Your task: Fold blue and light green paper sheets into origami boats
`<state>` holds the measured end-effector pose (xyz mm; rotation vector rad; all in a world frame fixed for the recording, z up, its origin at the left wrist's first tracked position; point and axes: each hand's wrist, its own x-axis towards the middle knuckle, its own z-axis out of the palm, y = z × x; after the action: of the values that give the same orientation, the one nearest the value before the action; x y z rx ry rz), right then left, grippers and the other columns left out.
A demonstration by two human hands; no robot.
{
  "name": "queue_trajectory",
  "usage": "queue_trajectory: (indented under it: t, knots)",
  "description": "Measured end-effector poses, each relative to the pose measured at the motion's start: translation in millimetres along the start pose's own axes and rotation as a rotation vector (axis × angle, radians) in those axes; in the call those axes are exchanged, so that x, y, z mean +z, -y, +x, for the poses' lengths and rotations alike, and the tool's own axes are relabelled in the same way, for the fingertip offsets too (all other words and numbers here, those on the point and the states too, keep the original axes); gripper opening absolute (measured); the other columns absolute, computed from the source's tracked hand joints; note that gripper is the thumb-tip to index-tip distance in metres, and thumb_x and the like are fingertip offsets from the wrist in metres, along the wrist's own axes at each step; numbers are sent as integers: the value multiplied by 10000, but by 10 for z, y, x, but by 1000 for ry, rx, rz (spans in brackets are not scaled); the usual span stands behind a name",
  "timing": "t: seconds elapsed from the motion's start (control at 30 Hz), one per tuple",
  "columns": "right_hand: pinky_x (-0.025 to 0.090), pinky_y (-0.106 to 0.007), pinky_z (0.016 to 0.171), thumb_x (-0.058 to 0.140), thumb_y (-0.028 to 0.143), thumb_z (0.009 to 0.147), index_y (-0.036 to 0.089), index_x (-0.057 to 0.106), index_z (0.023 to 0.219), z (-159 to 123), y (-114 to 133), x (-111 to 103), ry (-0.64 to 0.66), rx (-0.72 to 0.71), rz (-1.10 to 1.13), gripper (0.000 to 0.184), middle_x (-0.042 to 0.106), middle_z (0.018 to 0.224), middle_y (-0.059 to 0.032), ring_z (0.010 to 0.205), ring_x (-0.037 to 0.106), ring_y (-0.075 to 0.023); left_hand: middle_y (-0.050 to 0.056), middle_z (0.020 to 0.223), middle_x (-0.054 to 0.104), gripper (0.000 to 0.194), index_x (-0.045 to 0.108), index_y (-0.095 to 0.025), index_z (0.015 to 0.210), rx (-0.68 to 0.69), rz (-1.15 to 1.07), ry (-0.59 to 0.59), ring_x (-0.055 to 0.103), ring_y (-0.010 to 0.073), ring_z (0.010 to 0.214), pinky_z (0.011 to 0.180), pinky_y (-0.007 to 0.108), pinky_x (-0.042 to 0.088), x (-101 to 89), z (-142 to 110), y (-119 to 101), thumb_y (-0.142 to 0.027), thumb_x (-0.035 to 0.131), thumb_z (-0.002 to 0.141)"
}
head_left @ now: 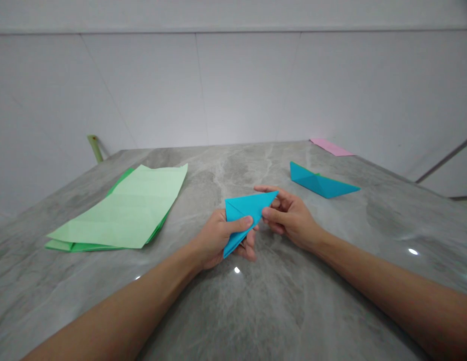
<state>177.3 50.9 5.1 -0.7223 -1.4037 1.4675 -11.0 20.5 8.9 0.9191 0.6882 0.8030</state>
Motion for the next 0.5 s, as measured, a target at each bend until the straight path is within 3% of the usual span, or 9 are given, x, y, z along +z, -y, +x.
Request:
queue_trajectory:
  t: [0.23,0.5]
  knots:
    - [325,-166,342,771,320,745,186,584,964,2,-12,-37,58,-44,20,318,600,595,52,392,460,-60,7,585,640,293,624,-110,867,-12,16,82,609,121,421,474,262,570,-26,10,26,-389,694,812]
    - [319,-148,335,766,346,745,196,512,859,-28,4,0,72,30,-11,316,599,532,50,381,471,-69,103,883,713,361,679,-92,967,25,87,0,699,161,678,610,263,583,42,15,-14,-386,737,766]
